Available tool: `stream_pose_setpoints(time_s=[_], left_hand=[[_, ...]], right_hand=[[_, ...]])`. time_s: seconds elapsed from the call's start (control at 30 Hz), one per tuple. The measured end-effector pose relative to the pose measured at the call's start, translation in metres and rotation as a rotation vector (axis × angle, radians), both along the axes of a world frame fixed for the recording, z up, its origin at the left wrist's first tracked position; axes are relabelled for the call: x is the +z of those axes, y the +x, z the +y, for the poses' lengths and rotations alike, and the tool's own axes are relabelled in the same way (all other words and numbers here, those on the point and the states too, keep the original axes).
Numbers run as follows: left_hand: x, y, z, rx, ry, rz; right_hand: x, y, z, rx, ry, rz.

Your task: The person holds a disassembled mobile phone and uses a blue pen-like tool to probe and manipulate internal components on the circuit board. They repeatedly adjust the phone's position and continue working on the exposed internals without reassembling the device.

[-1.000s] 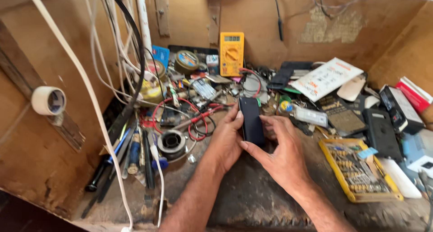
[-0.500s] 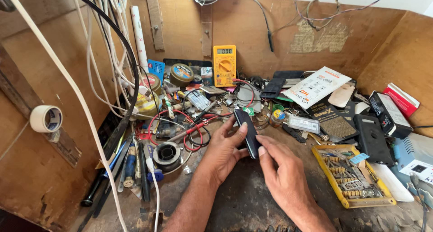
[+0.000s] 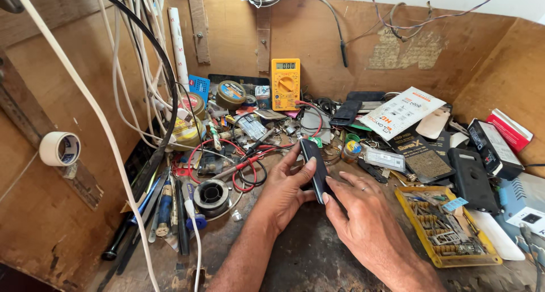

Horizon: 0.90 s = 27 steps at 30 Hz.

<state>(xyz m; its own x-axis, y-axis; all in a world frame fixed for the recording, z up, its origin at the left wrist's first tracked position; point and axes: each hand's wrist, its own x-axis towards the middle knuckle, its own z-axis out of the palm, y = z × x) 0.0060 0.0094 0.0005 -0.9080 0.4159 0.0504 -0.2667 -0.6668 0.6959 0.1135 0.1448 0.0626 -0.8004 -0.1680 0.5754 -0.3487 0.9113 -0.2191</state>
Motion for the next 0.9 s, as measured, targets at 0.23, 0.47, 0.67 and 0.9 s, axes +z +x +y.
stream_pose_setpoints(time_s=[0.23,0.47,0.67,0.9], left_hand=[[0.001,0.001,0.0,-0.009,-0.014,0.021],[0.005,0.003,-0.001,-0.001,-0.027,0.033],[0.006,0.005,0.0,0.026,-0.099,0.023],[-0.001,0.002,0.002,0.031,-0.106,0.079]], right_hand=[[0.014,0.001,-0.008,-0.024,0.026,-0.077],[0.02,-0.007,-0.018,-0.083,0.237,-0.133],[0.021,-0.008,-0.021,-0.131,0.334,-0.167],[0.023,-0.009,-0.012,-0.205,0.097,-0.295]])
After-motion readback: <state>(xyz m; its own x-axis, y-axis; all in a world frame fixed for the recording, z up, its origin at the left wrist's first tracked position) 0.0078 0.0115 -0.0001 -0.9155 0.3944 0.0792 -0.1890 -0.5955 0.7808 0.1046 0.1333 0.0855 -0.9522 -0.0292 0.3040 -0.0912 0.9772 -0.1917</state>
